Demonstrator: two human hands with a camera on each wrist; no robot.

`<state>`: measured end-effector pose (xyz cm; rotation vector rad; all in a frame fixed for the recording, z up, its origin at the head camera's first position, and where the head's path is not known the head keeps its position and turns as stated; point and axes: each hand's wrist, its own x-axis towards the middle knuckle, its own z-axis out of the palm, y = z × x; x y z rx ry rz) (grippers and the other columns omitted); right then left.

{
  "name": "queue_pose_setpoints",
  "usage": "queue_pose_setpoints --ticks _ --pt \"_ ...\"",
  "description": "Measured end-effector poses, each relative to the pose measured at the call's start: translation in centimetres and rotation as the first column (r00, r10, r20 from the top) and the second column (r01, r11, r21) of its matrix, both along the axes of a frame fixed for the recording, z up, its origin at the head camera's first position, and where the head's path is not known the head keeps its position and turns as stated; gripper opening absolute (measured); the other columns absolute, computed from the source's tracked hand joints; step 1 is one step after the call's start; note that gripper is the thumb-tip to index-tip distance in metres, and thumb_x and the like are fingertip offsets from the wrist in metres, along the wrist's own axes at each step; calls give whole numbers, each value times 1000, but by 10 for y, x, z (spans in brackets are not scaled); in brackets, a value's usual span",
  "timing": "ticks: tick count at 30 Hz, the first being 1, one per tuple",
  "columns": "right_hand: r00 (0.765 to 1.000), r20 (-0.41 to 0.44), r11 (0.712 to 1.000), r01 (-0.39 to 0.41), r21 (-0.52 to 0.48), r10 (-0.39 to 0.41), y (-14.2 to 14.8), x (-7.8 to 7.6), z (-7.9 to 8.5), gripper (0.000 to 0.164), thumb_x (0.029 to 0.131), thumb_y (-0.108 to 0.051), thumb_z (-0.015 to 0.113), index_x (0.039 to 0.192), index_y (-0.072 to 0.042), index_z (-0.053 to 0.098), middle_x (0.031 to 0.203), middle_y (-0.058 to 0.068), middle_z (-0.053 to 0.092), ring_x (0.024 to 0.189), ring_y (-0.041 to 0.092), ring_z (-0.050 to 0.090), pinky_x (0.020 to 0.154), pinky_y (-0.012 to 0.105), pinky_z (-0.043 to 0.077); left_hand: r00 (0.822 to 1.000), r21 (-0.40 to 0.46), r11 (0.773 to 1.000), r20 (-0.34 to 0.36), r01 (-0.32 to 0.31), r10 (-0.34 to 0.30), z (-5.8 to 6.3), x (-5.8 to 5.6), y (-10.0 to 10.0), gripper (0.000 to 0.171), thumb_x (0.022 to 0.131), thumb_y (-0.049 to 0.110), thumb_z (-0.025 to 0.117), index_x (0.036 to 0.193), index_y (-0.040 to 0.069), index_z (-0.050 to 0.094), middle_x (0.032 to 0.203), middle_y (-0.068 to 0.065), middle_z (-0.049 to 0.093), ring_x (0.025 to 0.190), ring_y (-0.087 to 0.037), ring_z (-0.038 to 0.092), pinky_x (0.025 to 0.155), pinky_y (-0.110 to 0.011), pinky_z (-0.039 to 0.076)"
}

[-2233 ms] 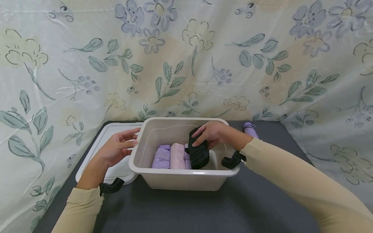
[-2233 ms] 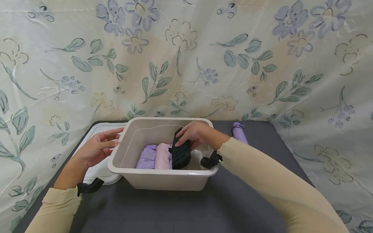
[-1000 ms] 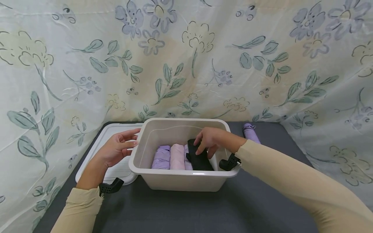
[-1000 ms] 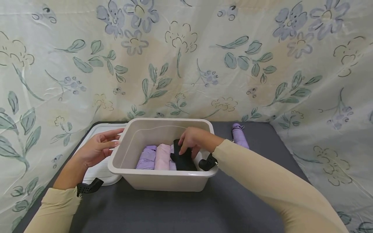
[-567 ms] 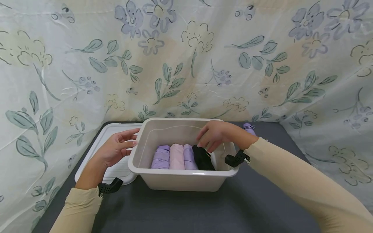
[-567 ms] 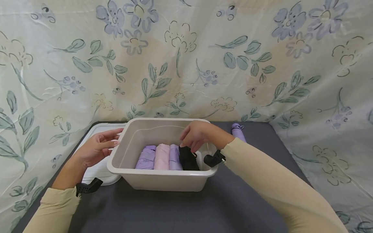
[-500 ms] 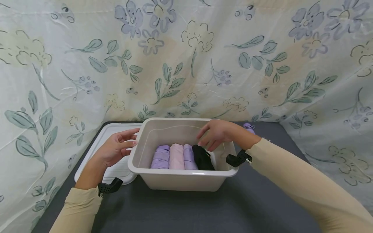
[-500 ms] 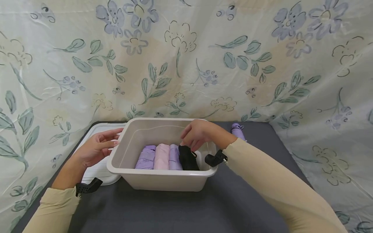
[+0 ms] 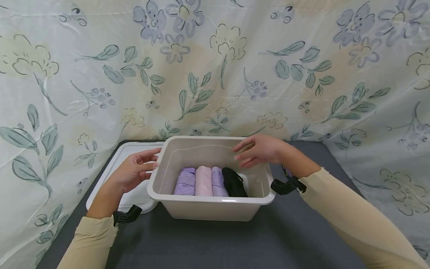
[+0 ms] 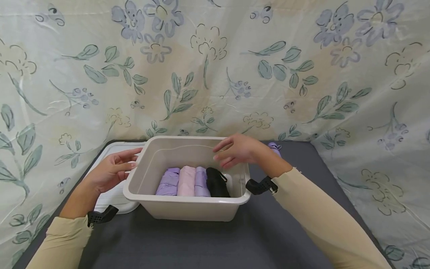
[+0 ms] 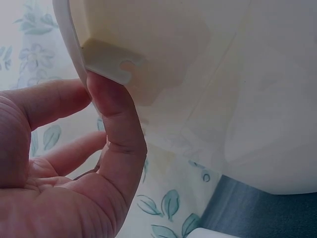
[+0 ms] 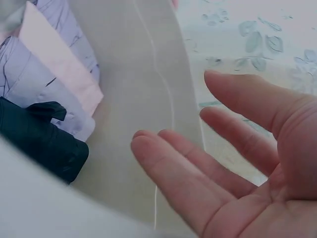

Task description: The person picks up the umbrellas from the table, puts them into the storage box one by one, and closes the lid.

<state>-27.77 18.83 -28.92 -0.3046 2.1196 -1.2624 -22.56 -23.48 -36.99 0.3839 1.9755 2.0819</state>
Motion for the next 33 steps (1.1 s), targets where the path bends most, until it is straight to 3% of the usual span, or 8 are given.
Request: queue_pose_setpoints --ticks 8,15,19,26,33 --pt "996 -76 988 30 -150 -42 19 3 1 51 97 -8 69 145 2 54 127 12 69 111 29 73 96 43 59 1000 9 1000 10 1 -1 3 0 2 56 100 0 60 153 3 45 108 -1 66 96 -12 72 83 -31 63" --pt "981 -148 966 91 -243 -129 34 10 1 55 97 -10 70 146 3 51 143 23 59 111 23 73 95 40 59 1000 15 1000 15 -2 2 4 0 2 55 100 1 61 153 3 45 109 -1 67 96 -12 72 83 -30 63" --pt "967 -195 949 102 -299 -165 45 10 -5 54 97 -11 70 145 4 52 132 12 68 108 20 74 95 39 59 1000 13 1000 20 -8 8 5 0 3 55 100 1 61 153 3 45 108 -1 66 96 -12 71 84 -31 63" --pt "928 -271 907 133 -401 -256 64 10 -20 36 96 -15 72 131 -9 68 123 3 73 106 17 75 92 33 60 1000 22 1000 24 -8 7 4 1 2 55 100 1 61 153 2 45 108 -1 66 95 -12 72 83 -30 63" --pt "867 -341 867 181 -464 -363 85 8 -34 41 98 -14 70 137 -9 64 118 -6 75 106 14 75 89 28 61 1000 27 1000 29 -8 8 3 0 2 53 100 2 62 151 4 48 108 -1 67 95 -12 71 83 -29 63"
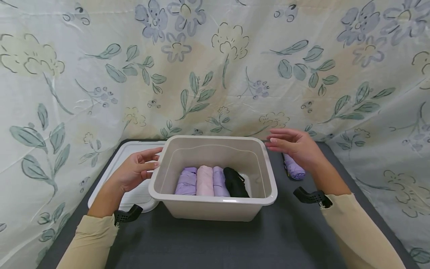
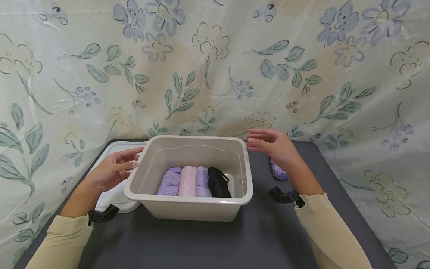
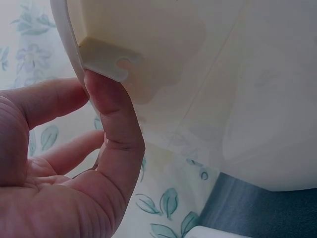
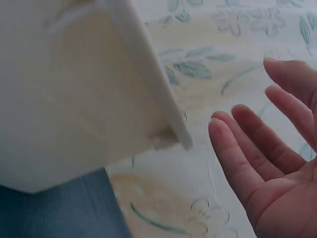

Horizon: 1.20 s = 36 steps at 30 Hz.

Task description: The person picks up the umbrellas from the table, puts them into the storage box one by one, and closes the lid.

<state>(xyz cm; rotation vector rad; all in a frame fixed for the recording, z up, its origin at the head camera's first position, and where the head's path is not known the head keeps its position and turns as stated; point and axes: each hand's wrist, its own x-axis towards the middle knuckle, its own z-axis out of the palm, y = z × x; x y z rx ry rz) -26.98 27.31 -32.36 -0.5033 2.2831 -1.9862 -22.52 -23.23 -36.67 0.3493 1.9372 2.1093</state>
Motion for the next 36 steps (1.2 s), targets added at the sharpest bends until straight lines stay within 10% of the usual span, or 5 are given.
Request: queue_pose_setpoints --ticks 10,24,32,36 --pt "982 -149 991 121 55 -111 32 -8 -26 45 96 -9 71 139 -6 62 119 -7 75 105 6 73 88 20 59 1000 -24 1000 -4 4 -4 1 -1 1 59 99 1 62 154 0 41 108 -1 66 94 -11 72 82 -29 63" --pt "938 -130 877 348 331 -323 80 -27 -87 63 92 -39 76 147 -15 57 146 14 60 117 4 64 85 9 52 1000 -34 999 -8 7 -7 -2 -4 2 59 100 1 62 155 0 41 111 -2 66 96 -12 72 83 -30 63" --pt "919 -41 843 376 384 -391 99 -36 -108 74 93 -47 73 152 -10 49 160 18 43 149 40 37 116 64 36 1000 -35 999 -16 -7 6 1 -1 0 60 99 0 61 154 -4 39 108 -2 65 93 -11 71 81 -30 63" --pt "917 0 844 366 392 -398 104 -41 -115 75 94 -48 72 153 -9 47 159 21 43 147 40 37 116 67 33 1000 -32 999 -12 -10 10 1 -1 0 58 99 0 62 154 -2 41 106 -1 65 93 -11 71 82 -30 63"
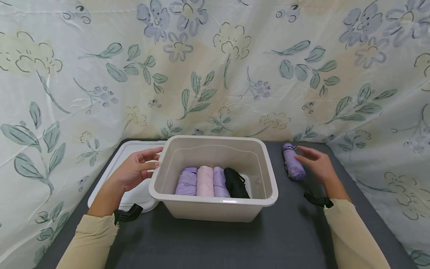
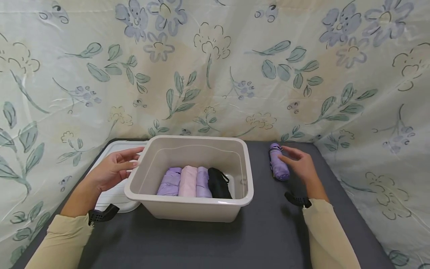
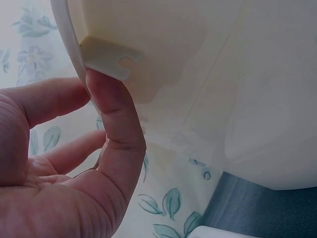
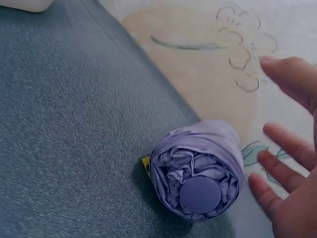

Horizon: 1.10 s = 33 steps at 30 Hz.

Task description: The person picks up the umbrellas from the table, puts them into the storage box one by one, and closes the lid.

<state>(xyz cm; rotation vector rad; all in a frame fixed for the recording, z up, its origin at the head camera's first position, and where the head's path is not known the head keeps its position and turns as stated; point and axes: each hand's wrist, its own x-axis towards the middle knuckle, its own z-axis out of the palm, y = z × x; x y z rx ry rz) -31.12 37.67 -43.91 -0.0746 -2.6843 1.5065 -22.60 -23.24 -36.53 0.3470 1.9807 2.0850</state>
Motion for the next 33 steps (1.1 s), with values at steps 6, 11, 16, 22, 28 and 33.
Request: queue_pose_setpoints --ticks 6,11,16,22,28,33 --pt "995 91 998 -39 41 35 6 -11 -8 79 94 -52 69 155 -9 44 160 23 41 147 46 37 117 68 32 1000 -1 1000 -2 -2 2 0 0 0 57 99 1 62 153 0 44 107 -1 65 94 -11 71 82 -30 63" --pt "989 137 996 -61 68 51 7 -17 -10 75 97 -51 66 154 -7 45 157 25 43 143 45 43 115 63 38 1000 -14 1000 -4 -5 5 0 0 0 56 99 3 63 152 2 46 109 -2 66 95 -13 72 83 -31 63" --pt "979 185 988 -110 112 88 7 -23 -11 70 99 -49 63 154 -9 46 159 27 39 145 47 40 116 64 37 1000 -17 1000 -3 -8 8 0 0 0 57 99 3 63 153 1 45 110 -2 66 95 -13 72 83 -31 63" --pt "960 262 984 -132 121 97 6 -28 -8 68 99 -43 66 156 -12 44 163 28 30 149 49 32 119 66 30 1000 -22 1000 -9 -6 6 -2 -1 -1 56 100 3 62 153 3 45 110 -2 66 95 -12 72 82 -31 63" --pt "953 285 983 -143 117 104 6 -31 -7 69 99 -40 68 156 -11 43 163 29 29 149 50 31 119 65 32 1000 -7 1000 -4 -3 3 -2 -2 -1 54 100 3 62 152 4 48 109 -2 65 94 -13 72 82 -31 63" --pt "946 308 983 -145 116 104 5 -34 -7 72 97 -41 70 156 -12 42 163 29 27 149 50 31 118 65 33 1000 -6 1000 1 -6 6 -2 -2 -1 54 100 3 62 152 3 47 108 -2 65 93 -12 71 82 -31 63"
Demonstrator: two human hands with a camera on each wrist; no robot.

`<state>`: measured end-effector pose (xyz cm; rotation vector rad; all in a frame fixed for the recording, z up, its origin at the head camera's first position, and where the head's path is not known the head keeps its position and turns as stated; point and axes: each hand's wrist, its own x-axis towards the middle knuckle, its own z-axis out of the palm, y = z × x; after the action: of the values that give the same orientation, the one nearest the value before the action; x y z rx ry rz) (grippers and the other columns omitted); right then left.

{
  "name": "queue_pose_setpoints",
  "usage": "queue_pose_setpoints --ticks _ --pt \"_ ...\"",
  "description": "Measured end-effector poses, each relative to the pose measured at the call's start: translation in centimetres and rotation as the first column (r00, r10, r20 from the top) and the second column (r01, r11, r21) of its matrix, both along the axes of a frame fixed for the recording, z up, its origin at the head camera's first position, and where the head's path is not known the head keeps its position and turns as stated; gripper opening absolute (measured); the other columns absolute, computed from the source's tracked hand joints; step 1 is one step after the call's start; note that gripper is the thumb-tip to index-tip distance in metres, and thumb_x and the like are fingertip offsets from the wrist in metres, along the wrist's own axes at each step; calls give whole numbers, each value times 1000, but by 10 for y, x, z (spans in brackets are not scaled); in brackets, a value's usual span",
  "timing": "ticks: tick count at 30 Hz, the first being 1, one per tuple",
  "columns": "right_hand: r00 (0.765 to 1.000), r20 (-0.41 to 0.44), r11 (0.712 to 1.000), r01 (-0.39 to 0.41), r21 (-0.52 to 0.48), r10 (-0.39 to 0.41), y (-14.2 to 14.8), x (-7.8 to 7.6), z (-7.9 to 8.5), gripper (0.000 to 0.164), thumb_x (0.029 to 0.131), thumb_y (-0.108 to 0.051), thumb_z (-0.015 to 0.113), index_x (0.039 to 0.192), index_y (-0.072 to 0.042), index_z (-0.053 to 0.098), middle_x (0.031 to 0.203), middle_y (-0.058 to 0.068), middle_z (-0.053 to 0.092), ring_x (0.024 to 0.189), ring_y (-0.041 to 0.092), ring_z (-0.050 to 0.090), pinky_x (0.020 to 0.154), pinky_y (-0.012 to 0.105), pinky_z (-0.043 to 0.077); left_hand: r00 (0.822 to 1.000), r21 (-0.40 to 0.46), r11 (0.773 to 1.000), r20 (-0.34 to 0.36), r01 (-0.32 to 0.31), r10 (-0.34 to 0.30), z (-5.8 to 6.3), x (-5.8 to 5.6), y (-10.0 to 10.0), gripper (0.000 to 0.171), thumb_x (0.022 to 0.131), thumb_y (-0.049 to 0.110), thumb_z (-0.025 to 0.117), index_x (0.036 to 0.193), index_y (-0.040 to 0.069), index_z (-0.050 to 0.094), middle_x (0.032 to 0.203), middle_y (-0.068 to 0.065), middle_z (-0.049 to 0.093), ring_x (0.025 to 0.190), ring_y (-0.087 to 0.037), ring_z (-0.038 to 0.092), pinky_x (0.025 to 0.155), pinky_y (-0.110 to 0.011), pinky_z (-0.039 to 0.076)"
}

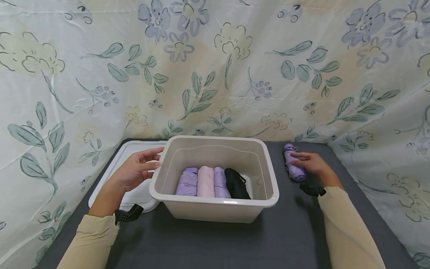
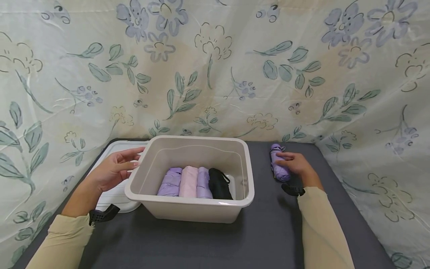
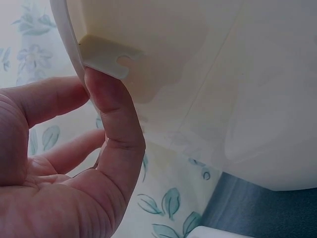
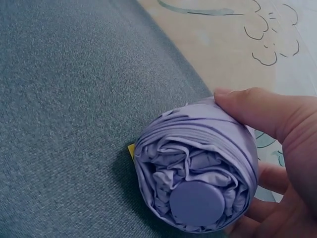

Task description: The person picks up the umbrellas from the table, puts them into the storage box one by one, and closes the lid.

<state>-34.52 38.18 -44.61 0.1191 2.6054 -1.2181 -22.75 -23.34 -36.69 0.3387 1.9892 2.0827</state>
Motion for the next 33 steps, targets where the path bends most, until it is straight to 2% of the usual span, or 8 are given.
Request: queue_pose_setpoints --ticks 7,14,20,25,33 --pt "1000 6 1000 -15 0 15 6 -4 1 75 95 -42 72 157 -11 42 163 30 26 150 51 29 119 65 32 1000 -9 1000 3 -8 8 3 -1 3 55 100 4 63 152 4 47 109 -2 66 95 -13 72 83 -31 63" --pt "999 25 1000 26 5 -26 8 -7 -2 76 94 -45 73 156 -13 43 163 32 26 148 51 31 119 63 33 1000 5 1000 8 1 -1 2 -2 4 55 100 4 62 153 3 46 108 -2 66 94 -12 71 82 -30 63" --pt "999 -48 1000 12 0 -12 4 0 -6 73 95 -42 72 154 -9 45 159 35 32 145 51 35 117 61 36 1000 2 1000 -6 14 -14 -1 -1 2 56 100 4 62 153 2 44 109 -1 66 96 -12 71 83 -30 63" --pt "996 -87 1000 9 28 -7 -1 -1 -9 69 95 -40 72 151 -8 48 157 36 34 145 52 34 118 62 33 1000 -12 1000 -12 6 -6 -3 2 -2 56 101 3 61 154 2 43 110 0 66 95 -11 72 82 -31 63" --pt "998 -41 998 40 44 -38 -1 -4 -8 72 94 -42 74 152 -10 47 160 35 30 148 53 29 120 64 29 1000 5 1000 -13 13 -13 -3 2 0 54 100 4 62 152 4 47 110 -1 67 96 -12 72 83 -32 63"
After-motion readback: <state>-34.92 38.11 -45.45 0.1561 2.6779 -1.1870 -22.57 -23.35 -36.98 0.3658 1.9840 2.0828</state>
